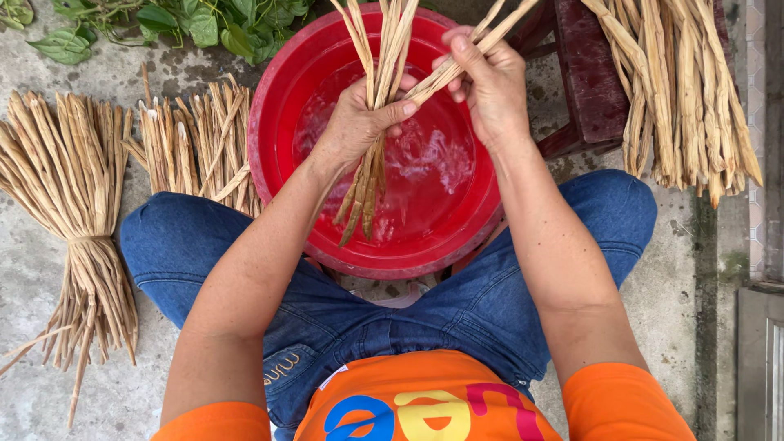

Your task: The person sits on the ground and repeatedly washes bundles of dried sticks in a red basin of water. They scrub the sticks by hand, rinse them, and place them on a nearby stool.

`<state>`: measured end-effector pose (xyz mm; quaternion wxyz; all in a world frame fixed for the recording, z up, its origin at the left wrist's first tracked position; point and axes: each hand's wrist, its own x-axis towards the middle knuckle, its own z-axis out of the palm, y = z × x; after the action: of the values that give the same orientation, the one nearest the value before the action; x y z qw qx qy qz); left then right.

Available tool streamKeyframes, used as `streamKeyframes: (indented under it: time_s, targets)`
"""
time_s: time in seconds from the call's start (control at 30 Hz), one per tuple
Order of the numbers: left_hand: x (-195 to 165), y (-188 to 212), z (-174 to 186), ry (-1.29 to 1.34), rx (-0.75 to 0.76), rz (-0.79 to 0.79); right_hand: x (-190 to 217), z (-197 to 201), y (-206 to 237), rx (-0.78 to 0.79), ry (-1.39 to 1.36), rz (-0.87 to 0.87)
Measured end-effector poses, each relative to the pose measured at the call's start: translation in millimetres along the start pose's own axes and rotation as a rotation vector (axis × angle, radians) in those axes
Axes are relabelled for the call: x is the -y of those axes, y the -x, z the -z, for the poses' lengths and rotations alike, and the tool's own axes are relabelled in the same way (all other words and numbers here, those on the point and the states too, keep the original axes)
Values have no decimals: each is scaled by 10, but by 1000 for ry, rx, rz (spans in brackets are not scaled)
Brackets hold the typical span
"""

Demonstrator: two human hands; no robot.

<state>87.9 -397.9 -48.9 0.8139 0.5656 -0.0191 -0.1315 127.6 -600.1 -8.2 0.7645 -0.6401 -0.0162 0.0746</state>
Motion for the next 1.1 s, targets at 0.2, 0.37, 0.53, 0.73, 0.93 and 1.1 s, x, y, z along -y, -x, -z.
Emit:
streamKeyframes:
  time_s: [0.2,0.37,0.53,0.73,0.93,1.1]
  targets:
    - [26,-30,66,-68,-34,7,-158,-166,55,152,110,-125]
    - [105,-31,83,-81,-39,39,-6,-44,-27,-69,-206,-45]
    - [43,-6,-4,-122,-66,33,-23,-76,31,22,-8,-108]
    - [-179,131,-200,-143,38,-24,-159,-207,80,65,-7,-100]
    - [-297,205,-204,-173,97,75,-179,-102,103,166,43,-9]
    - [-274,180,-226,-237,29,92,-103,-100,0,-55,-7,-58]
